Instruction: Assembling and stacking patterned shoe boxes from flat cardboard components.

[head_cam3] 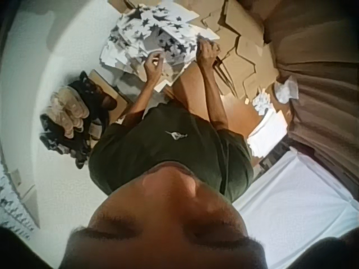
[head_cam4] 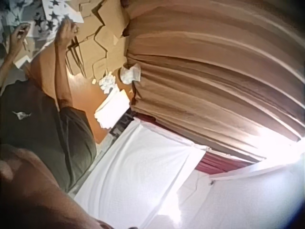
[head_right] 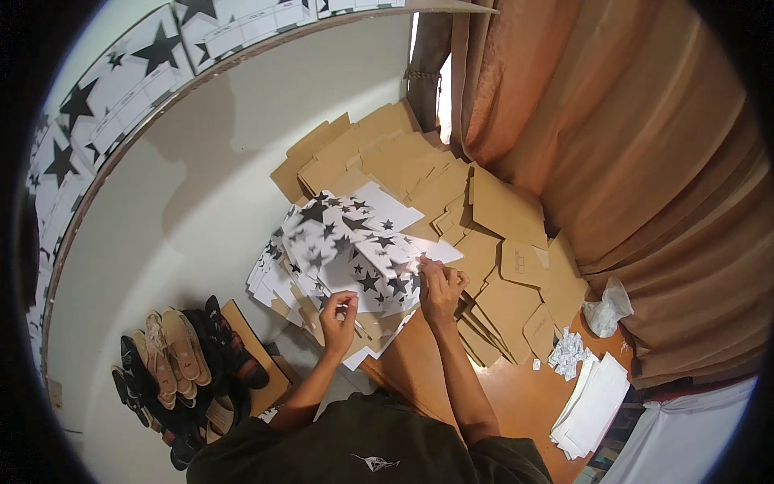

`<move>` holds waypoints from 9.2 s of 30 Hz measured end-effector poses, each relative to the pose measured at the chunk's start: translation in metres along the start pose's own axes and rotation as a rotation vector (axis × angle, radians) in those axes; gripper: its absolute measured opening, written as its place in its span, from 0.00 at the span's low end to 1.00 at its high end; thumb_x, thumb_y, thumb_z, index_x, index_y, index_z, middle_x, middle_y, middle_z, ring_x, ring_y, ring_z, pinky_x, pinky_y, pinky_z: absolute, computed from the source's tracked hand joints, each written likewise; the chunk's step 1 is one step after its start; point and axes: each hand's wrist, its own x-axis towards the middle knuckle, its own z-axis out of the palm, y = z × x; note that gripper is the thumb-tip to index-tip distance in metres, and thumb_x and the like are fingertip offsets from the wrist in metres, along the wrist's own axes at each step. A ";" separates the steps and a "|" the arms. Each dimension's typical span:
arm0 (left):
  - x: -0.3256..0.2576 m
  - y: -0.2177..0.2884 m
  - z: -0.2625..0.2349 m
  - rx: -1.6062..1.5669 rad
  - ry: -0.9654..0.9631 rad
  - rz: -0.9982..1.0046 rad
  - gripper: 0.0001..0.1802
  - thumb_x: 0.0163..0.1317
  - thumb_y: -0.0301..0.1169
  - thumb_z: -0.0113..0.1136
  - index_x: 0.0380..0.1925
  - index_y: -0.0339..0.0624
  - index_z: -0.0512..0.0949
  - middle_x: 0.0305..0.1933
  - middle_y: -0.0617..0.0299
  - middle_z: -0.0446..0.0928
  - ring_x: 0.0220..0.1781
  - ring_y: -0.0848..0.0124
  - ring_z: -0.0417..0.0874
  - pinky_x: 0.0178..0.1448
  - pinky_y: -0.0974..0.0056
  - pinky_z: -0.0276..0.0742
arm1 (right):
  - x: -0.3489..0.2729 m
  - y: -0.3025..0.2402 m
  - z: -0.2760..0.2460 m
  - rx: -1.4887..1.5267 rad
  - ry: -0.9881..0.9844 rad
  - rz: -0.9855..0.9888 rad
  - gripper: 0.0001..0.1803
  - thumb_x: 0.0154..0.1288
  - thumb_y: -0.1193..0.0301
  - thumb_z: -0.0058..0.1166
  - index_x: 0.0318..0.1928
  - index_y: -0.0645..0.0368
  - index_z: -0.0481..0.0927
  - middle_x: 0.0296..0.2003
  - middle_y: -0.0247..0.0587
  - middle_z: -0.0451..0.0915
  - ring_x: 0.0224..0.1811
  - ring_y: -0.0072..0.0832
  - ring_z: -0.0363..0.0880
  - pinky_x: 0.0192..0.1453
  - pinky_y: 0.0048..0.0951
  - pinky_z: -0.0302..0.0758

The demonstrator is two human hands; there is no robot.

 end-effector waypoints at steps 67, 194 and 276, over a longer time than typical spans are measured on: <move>-0.284 0.239 0.332 -0.485 -1.169 -0.413 0.61 0.59 0.48 0.75 0.80 0.48 0.42 0.71 0.45 0.67 0.63 0.58 0.77 0.50 0.51 0.84 | -0.272 0.028 -0.468 -0.237 0.275 0.808 0.07 0.66 0.83 0.57 0.44 0.67 0.77 0.38 0.51 0.79 0.40 0.43 0.78 0.43 0.38 0.75; -0.338 0.105 0.309 0.596 -1.410 0.434 0.58 0.47 0.51 0.81 0.77 0.58 0.58 0.83 0.38 0.41 0.83 0.36 0.43 0.78 0.31 0.53 | -0.325 0.171 -0.445 -0.224 -0.419 0.772 0.54 0.54 0.54 0.77 0.75 0.58 0.61 0.68 0.67 0.62 0.67 0.61 0.69 0.68 0.46 0.72; -0.351 0.111 0.400 0.405 -1.258 0.624 0.31 0.61 0.41 0.71 0.66 0.61 0.78 0.78 0.40 0.55 0.81 0.36 0.44 0.78 0.30 0.39 | -0.377 0.109 -0.454 0.026 -0.288 1.203 0.60 0.53 0.49 0.77 0.74 0.68 0.55 0.70 0.66 0.62 0.73 0.57 0.62 0.77 0.47 0.63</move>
